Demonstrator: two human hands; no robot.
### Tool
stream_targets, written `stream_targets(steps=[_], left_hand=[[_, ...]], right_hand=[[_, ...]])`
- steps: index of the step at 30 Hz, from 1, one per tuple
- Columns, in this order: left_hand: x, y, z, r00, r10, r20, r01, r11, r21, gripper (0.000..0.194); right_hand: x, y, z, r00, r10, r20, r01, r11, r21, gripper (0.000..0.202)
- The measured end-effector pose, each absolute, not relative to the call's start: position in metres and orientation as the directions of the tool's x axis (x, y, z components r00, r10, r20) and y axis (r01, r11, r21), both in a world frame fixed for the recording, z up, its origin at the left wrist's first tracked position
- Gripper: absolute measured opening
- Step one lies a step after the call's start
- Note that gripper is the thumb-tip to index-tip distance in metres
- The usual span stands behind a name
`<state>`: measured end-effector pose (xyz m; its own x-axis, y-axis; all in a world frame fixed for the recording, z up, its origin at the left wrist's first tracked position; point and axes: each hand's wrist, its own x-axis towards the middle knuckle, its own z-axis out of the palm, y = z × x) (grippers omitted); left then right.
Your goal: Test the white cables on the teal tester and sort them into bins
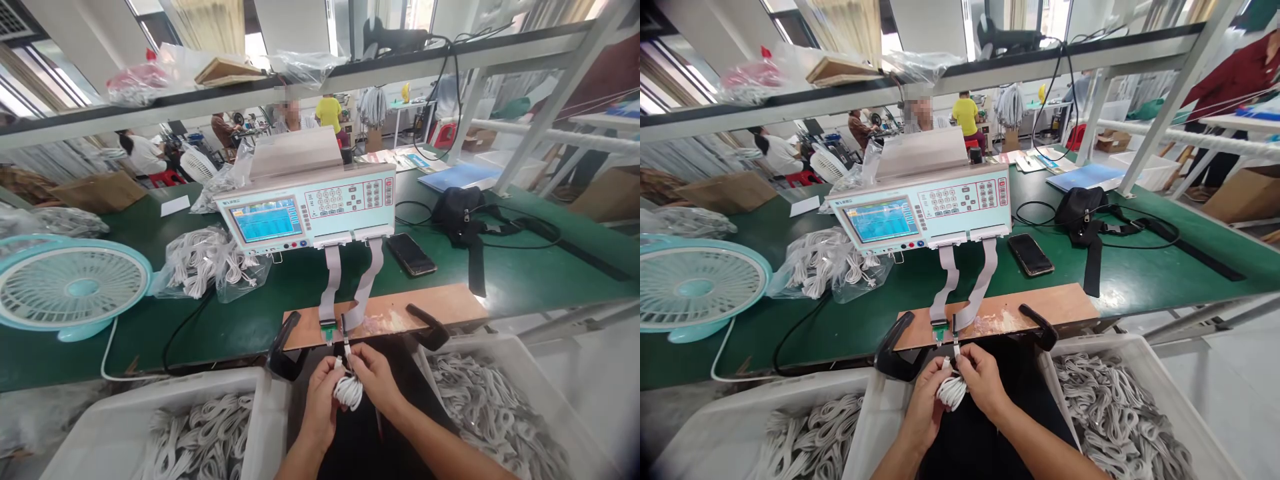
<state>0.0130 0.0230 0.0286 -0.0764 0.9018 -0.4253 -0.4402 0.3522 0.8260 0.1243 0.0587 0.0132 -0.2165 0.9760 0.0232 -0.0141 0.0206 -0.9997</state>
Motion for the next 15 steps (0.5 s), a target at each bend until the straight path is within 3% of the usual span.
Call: stream_targets(steps=[8,15], left_hand=[[0.011,0.023,0.024,-0.060,0.932,-0.357,-0.396,0.306,0.866,0.017],[0.001,0.027,0.029,-0.022,0.972,-0.235,-0.136,0.229,0.964,0.022]], right_hand=[[0.127,0.062,0.014,-0.233,0.972,0.022,-0.023,0.017,-1.000,0.022],[0.125,0.066,0.024,-0.261,0.960,-0.097,-0.137,-0.136,-0.981,0.026]])
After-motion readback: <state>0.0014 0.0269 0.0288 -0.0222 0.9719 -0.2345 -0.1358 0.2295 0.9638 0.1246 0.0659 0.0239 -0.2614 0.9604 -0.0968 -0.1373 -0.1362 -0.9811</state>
